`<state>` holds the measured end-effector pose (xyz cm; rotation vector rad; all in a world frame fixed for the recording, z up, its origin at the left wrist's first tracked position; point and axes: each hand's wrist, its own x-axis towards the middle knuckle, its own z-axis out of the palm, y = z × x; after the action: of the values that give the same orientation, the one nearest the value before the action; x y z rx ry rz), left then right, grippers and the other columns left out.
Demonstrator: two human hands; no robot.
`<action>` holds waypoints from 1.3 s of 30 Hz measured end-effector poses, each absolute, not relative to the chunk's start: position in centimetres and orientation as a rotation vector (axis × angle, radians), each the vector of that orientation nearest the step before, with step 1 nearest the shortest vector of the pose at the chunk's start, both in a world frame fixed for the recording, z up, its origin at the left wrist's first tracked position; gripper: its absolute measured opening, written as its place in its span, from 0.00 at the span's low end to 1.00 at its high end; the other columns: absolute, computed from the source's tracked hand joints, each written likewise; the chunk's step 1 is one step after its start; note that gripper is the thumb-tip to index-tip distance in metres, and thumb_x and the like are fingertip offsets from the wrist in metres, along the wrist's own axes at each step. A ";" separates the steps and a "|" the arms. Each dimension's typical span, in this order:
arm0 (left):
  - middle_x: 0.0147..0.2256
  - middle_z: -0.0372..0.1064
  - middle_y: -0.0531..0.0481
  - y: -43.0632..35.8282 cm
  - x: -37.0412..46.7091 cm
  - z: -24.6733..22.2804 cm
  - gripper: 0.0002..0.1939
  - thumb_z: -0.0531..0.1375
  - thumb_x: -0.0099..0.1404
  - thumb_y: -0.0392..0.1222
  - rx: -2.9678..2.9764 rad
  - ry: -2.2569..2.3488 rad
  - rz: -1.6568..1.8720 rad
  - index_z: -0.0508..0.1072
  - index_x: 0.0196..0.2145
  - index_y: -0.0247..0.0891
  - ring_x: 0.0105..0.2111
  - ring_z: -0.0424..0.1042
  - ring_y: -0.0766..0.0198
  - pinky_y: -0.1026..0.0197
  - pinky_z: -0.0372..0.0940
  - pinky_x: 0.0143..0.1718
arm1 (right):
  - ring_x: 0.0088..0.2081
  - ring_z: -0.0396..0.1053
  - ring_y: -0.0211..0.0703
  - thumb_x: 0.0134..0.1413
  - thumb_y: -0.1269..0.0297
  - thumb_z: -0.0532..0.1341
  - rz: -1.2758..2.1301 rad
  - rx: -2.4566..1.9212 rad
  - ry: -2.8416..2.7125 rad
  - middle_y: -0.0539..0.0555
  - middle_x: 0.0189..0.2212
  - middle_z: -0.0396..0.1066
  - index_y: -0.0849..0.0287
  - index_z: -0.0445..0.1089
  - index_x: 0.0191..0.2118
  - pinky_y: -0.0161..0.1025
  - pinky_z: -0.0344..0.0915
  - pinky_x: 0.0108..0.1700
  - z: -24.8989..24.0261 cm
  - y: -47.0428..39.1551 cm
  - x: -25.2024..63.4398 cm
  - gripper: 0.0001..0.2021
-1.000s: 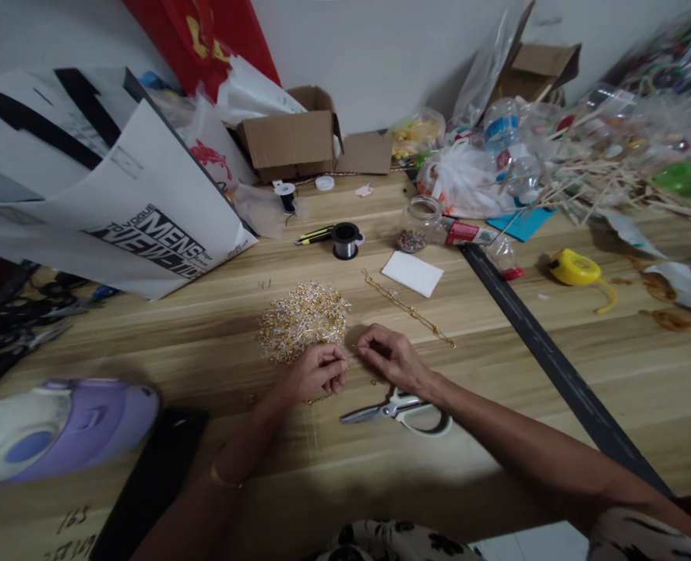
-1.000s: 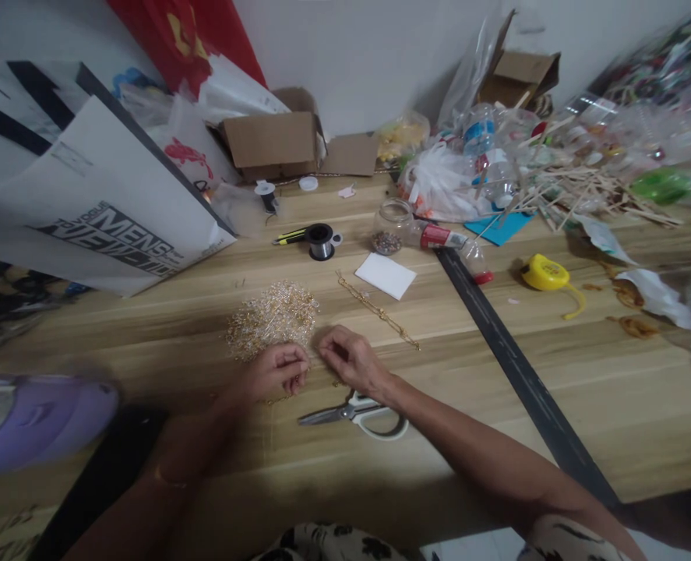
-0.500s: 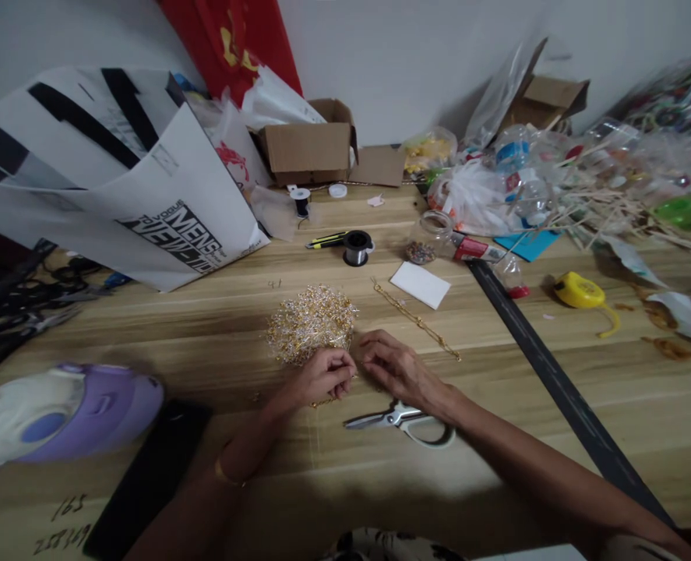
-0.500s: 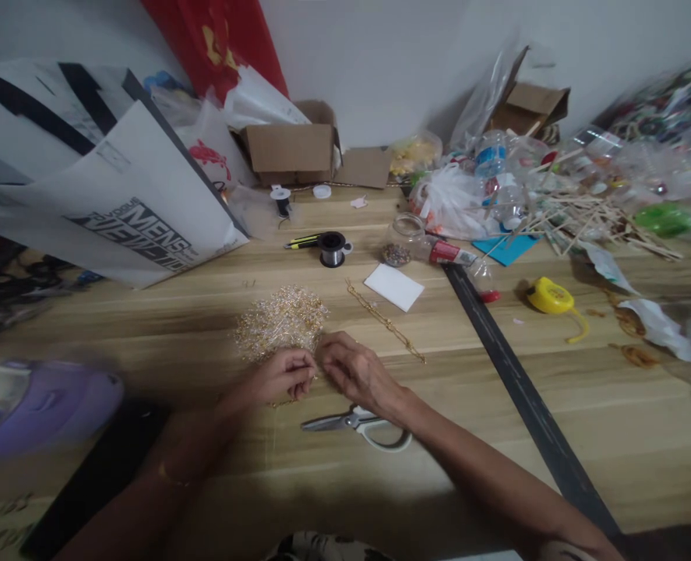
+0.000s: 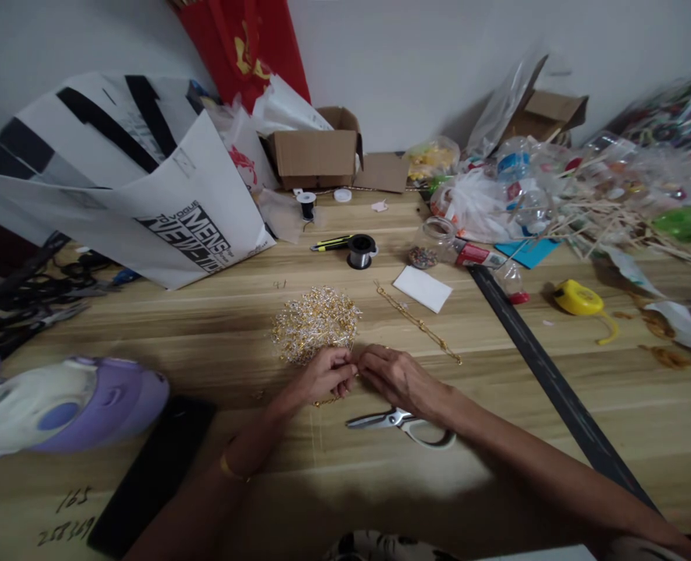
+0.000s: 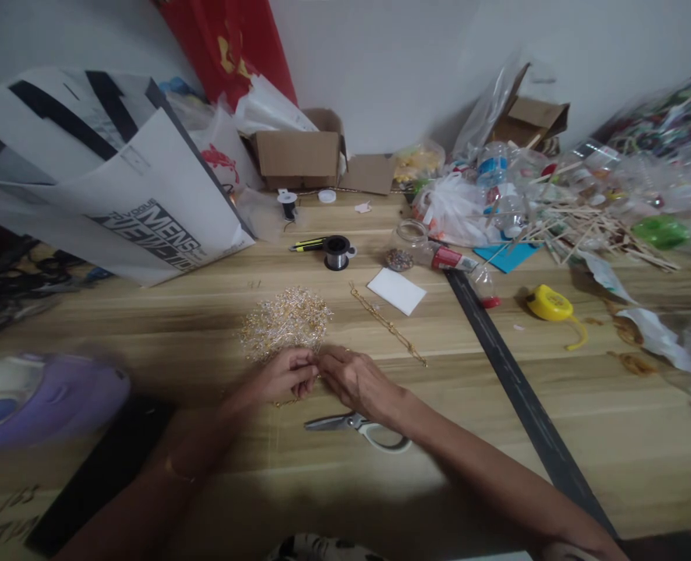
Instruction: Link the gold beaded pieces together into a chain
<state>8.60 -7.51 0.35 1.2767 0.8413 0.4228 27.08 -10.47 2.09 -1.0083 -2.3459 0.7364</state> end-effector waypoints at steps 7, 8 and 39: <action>0.20 0.66 0.53 -7.3 8.7 0.7 0.21 0.57 0.56 0.58 1.313 0.882 0.391 0.64 0.27 0.33 0.16 0.65 0.72 0.69 0.60 0.17 | 0.31 0.65 0.38 0.58 0.67 0.56 0.967 -1.051 -1.954 0.54 0.29 0.67 0.62 0.67 0.31 0.33 0.61 0.33 1.1 -9.9 27.4 0.06; 0.20 0.67 0.53 -7.2 8.7 0.7 0.21 0.57 0.56 0.58 1.323 0.888 0.380 0.65 0.27 0.33 0.16 0.66 0.72 0.69 0.60 0.17 | 0.30 0.64 0.38 0.57 0.65 0.57 1.021 -1.085 -1.880 0.53 0.28 0.67 0.62 0.67 0.31 0.33 0.60 0.32 0.8 -9.9 27.5 0.07; 0.18 0.65 0.55 -7.3 9.3 -0.2 0.17 0.60 0.55 0.53 1.338 0.876 0.407 0.66 0.26 0.33 0.15 0.64 0.73 0.70 0.60 0.17 | 0.25 0.56 0.33 0.52 0.56 0.60 1.400 -1.115 -1.483 0.48 0.22 0.60 0.63 0.65 0.29 0.31 0.54 0.27 -0.1 -9.9 27.4 0.13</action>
<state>9.31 -7.34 -0.20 1.3375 0.8756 0.4072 27.36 -9.89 -0.12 -1.1150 -1.4830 1.3996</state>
